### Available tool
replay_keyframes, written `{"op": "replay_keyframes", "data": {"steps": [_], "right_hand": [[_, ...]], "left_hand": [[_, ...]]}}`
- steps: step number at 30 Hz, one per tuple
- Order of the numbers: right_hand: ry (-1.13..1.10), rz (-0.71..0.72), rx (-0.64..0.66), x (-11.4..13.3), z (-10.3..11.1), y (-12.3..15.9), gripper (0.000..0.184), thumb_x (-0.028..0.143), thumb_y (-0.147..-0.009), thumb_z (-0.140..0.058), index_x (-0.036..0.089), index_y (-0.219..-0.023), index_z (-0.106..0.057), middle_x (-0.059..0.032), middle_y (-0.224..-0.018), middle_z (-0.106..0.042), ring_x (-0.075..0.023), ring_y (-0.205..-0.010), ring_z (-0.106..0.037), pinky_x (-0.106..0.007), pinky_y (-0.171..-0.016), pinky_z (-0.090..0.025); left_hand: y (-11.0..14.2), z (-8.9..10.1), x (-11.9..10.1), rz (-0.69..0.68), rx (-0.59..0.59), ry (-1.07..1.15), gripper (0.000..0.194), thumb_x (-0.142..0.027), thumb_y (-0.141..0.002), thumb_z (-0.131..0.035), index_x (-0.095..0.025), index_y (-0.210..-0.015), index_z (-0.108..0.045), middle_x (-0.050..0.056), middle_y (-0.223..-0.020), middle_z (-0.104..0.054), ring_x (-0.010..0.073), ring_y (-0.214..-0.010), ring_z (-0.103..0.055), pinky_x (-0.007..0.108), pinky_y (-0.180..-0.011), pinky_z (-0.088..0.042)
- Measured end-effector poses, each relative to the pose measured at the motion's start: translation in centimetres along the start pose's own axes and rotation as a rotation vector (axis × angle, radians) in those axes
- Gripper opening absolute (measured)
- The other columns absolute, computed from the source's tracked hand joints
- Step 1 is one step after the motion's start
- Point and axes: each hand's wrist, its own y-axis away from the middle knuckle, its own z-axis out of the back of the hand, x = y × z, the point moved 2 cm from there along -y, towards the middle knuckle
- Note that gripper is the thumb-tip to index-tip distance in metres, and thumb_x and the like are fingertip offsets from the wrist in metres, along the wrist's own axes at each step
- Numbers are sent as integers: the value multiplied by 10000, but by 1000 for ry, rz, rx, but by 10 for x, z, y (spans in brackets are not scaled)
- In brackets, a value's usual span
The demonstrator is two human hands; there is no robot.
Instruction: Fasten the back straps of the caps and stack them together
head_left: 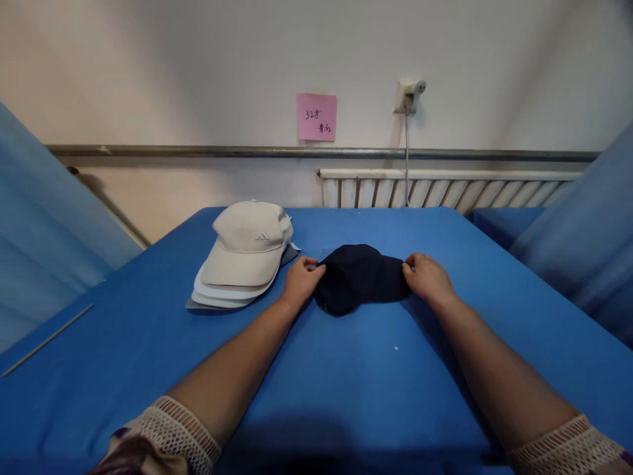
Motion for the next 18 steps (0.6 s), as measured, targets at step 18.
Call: {"op": "replay_keyframes", "data": {"steps": [18], "right_hand": [[-323, 413, 108, 36, 1, 10, 486, 435, -981, -291, 182, -1358, -463, -111, -1374, -543, -234, -1298, -476, -421, -1064, -378]], "left_hand": [[8, -9, -10, 187, 134, 768, 386, -55, -590, -722, -150, -944, -602, 38, -891, -696, 125, -745, -656, 290, -786, -528]]}}
